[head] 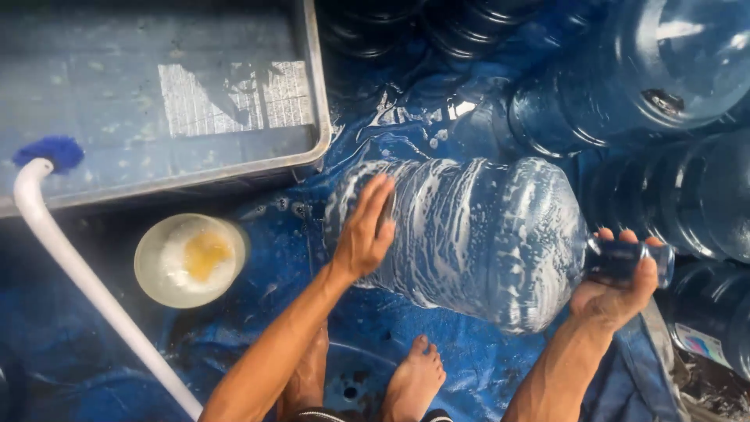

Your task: Scrubbing the exterior of large plastic water gallons with a sponge and soapy water

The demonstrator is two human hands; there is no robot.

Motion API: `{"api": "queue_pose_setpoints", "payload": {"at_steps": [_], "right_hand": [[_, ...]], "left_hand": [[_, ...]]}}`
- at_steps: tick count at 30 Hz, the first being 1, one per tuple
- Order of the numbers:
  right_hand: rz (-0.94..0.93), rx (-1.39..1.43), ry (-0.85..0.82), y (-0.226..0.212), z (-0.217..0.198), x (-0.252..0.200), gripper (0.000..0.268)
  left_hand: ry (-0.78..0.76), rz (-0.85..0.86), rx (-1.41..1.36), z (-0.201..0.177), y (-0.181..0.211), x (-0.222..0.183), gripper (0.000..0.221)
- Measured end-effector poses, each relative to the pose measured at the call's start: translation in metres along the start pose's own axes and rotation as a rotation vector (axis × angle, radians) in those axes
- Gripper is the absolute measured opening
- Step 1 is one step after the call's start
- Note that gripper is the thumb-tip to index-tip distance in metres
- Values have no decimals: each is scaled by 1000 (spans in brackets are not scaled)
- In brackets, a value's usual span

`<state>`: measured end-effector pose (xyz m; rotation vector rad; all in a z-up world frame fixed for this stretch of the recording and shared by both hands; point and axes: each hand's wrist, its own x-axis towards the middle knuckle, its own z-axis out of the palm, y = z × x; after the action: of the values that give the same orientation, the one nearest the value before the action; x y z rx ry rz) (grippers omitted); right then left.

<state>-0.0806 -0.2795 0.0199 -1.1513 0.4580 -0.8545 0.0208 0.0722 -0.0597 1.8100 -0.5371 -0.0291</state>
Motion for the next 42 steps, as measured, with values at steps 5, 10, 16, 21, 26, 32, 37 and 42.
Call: {"api": "queue_pose_setpoints", "payload": {"at_steps": [5, 10, 16, 21, 26, 32, 37, 42], "right_hand": [[123, 90, 287, -17, 25, 1, 17], [61, 187, 6, -10, -22, -9, 26], [22, 99, -32, -6, -55, -20, 25], [9, 169, -288, 5, -87, -17, 33], [3, 246, -411, 3, -82, -18, 37], [-24, 187, -499, 1, -48, -19, 37], [-4, 279, -511, 1, -45, -25, 40], [-43, 272, -647, 0, -11, -34, 39]], "left_hand": [[42, -26, -68, -1, -19, -26, 62], [519, -684, -1439, -48, -49, -23, 62], [272, -926, -1214, -47, -65, -55, 104], [26, -758, -120, -49, -39, -36, 85], [183, -960, 14, -32, -12, -11, 82], [20, -381, -60, 4, 85, 15, 92], [215, -979, 32, -26, -53, 13, 81], [19, -570, -10, -19, 103, 36, 86]]}}
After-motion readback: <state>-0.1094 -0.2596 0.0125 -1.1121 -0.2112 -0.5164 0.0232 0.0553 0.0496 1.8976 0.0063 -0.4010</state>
